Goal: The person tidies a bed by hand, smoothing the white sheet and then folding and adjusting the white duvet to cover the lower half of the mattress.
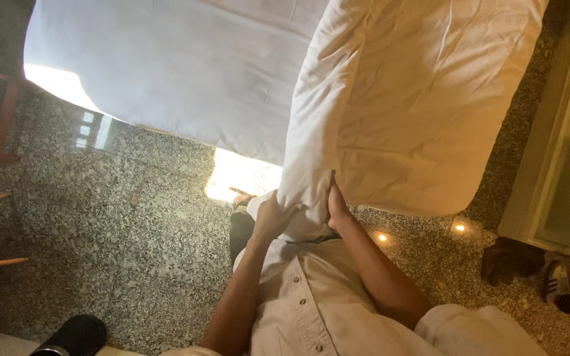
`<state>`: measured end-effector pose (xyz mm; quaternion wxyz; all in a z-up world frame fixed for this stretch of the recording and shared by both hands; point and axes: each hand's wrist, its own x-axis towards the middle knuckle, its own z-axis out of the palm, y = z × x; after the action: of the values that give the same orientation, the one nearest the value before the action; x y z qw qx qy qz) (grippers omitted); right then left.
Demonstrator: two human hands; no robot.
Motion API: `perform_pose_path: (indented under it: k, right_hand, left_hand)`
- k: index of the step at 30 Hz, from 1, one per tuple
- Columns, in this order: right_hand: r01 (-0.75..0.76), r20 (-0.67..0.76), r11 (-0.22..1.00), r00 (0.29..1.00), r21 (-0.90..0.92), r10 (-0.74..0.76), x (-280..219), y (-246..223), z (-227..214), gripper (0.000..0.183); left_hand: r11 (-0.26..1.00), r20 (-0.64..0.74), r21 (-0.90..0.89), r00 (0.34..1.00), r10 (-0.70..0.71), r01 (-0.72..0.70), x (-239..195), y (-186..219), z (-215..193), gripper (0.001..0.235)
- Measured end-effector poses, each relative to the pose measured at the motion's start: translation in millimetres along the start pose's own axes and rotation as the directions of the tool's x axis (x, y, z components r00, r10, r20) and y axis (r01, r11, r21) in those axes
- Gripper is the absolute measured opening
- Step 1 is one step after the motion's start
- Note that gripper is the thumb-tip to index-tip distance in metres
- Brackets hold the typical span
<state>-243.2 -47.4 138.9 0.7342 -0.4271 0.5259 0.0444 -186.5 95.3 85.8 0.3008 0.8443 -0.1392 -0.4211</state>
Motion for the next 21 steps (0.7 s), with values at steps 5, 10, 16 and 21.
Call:
perform_pose_path:
  k: [5, 10, 16, 21]
  right_hand:
    - [-0.117, 0.076, 0.974, 0.988, -0.193, 0.134, 58.3, 73.9, -56.9, 0.133]
    - [0.056, 0.078, 0.884, 0.997, -0.463, -0.022, -40.6, 19.3, 3.1, 0.114]
    - [0.069, -0.053, 0.865, 0.993, -0.497, -0.109, -14.2, 68.2, 65.9, 0.122]
    - [0.347, 0.154, 0.821, 0.938, -0.453, -0.311, -9.5, 46.6, 141.0, 0.1]
  left_hand:
    - [1.0, 0.031, 0.03, 0.999, 0.008, -0.009, 0.7, -7.6, 14.6, 0.057]
    - [0.974, 0.059, 0.133, 0.983, 0.175, -0.182, 16.3, -54.9, 8.6, 0.044]
    - [0.987, 0.021, -0.071, 0.989, 0.148, -0.146, -38.8, -39.5, -77.8, 0.06]
    - [0.865, -0.116, -0.36, 0.937, 0.33, -0.35, -40.7, -67.9, -128.9, 0.132]
